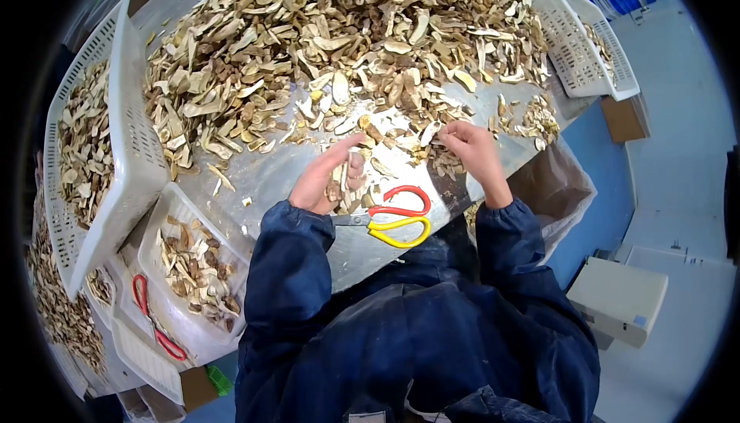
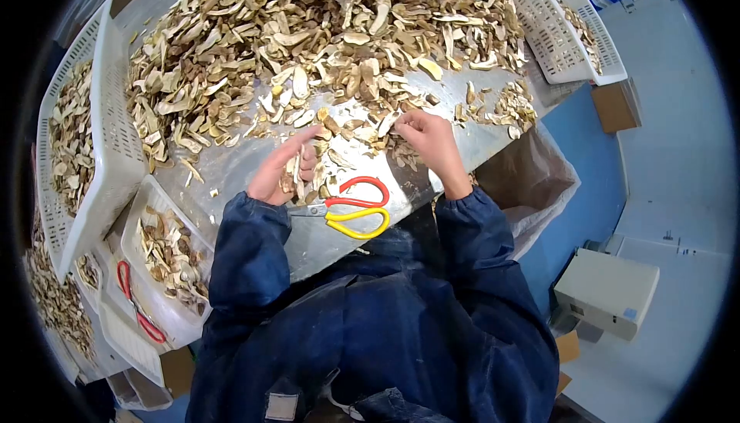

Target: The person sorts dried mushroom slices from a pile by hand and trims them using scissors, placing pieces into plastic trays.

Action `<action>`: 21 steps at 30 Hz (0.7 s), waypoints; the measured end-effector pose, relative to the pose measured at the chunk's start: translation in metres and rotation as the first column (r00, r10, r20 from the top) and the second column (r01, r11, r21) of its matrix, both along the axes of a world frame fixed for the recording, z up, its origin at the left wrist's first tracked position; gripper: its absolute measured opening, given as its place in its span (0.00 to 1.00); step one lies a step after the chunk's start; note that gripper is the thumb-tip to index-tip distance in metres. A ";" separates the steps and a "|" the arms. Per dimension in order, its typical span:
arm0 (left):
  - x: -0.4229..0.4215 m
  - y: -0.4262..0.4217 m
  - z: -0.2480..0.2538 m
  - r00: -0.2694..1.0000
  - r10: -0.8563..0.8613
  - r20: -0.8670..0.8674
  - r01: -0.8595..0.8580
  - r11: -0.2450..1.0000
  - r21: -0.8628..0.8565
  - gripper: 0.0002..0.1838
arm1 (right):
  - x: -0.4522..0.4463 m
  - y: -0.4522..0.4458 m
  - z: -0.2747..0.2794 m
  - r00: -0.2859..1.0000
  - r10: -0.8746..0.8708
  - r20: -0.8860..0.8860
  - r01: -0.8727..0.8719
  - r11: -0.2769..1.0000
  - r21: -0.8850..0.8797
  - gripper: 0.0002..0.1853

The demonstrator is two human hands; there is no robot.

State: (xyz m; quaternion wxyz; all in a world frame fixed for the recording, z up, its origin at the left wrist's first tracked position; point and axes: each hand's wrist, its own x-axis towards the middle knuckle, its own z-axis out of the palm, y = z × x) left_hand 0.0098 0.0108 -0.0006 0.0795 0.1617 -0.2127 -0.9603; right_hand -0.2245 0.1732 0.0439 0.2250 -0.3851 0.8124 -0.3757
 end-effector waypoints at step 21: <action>-0.001 0.000 -0.005 0.978 0.175 -0.113 -0.152 0.970 0.191 0.15 | 0.004 0.008 0.014 0.908 -0.082 -0.411 0.106 0.994 0.035 0.08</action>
